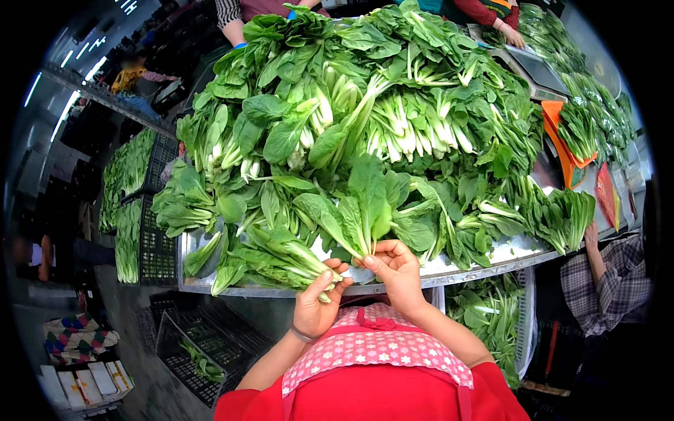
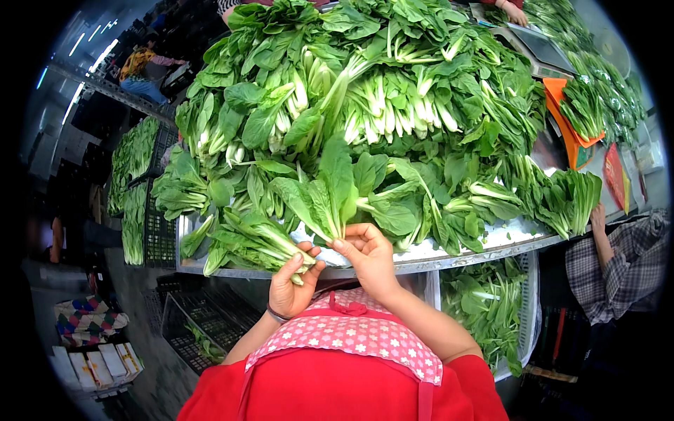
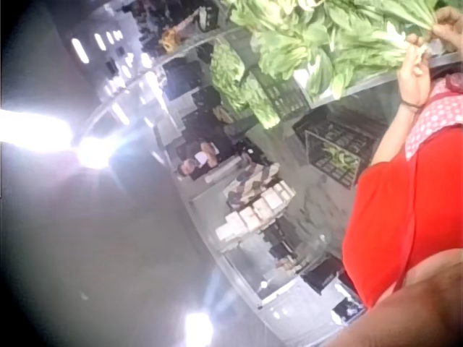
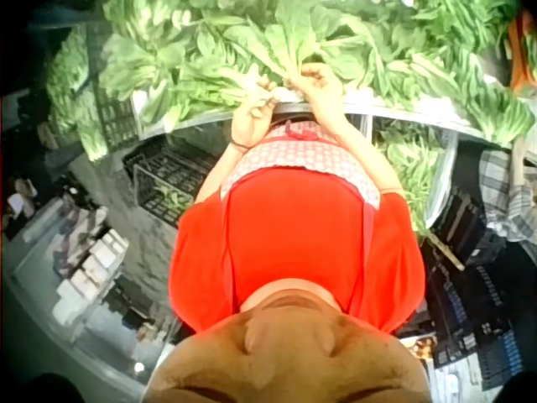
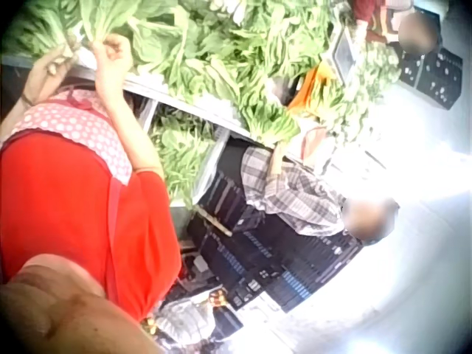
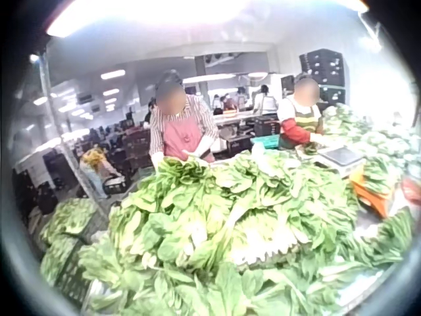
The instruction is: The person sorts and cleans leafy green vegetables at a stainless steel table. They pick up bunches of greens, remove unwanted leaves or stems by hand, and place the cleaned vegetables into a white basket. Other workers are visible in the background performing similar tasks.
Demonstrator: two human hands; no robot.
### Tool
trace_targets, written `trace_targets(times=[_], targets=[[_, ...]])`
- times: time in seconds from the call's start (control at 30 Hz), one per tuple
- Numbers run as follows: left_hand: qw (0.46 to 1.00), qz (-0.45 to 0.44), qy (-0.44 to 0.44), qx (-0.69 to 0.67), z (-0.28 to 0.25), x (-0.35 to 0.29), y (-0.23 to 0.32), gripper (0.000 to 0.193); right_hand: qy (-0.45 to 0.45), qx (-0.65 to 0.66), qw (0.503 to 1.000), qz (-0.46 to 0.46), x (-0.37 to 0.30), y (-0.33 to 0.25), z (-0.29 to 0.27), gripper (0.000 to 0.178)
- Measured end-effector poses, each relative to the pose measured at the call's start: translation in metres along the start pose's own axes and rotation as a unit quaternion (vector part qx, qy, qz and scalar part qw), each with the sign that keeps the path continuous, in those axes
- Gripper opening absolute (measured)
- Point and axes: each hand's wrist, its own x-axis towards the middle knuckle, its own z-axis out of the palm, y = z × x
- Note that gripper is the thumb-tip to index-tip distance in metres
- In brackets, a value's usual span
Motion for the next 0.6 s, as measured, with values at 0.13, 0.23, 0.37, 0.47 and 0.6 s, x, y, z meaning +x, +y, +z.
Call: trace_targets(times=[0.13,0.23,0.37,0.47,0.6], targets=[[0.998,0.027,0.007,0.053,0.019,0.001,-0.002,0.024,-0.010,-0.340,0.914,-0.220,-0.005,0.017,-0.004,0.015],[0.998,0.011,0.011,0.061,0.008,0.004,-0.004,0.026,-0.070,-0.457,0.820,-0.338,-0.007,0.000,0.010,0.017],[0.998,-0.035,-0.017,0.042,-0.005,0.010,-0.002,0.027,-0.063,-0.333,0.899,-0.276,-0.012,0.010,0.010,0.015],[0.998,-0.054,-0.040,0.014,-0.003,0.012,-0.001,0.028,-0.031,-0.145,0.983,-0.111,-0.019,0.009,0.016,0.015],[0.995,-0.052,-0.083,0.014,-0.001,0.013,-0.003,0.030,-0.053,-0.238,0.967,-0.074,-0.013,-0.003,0.005,0.019]])
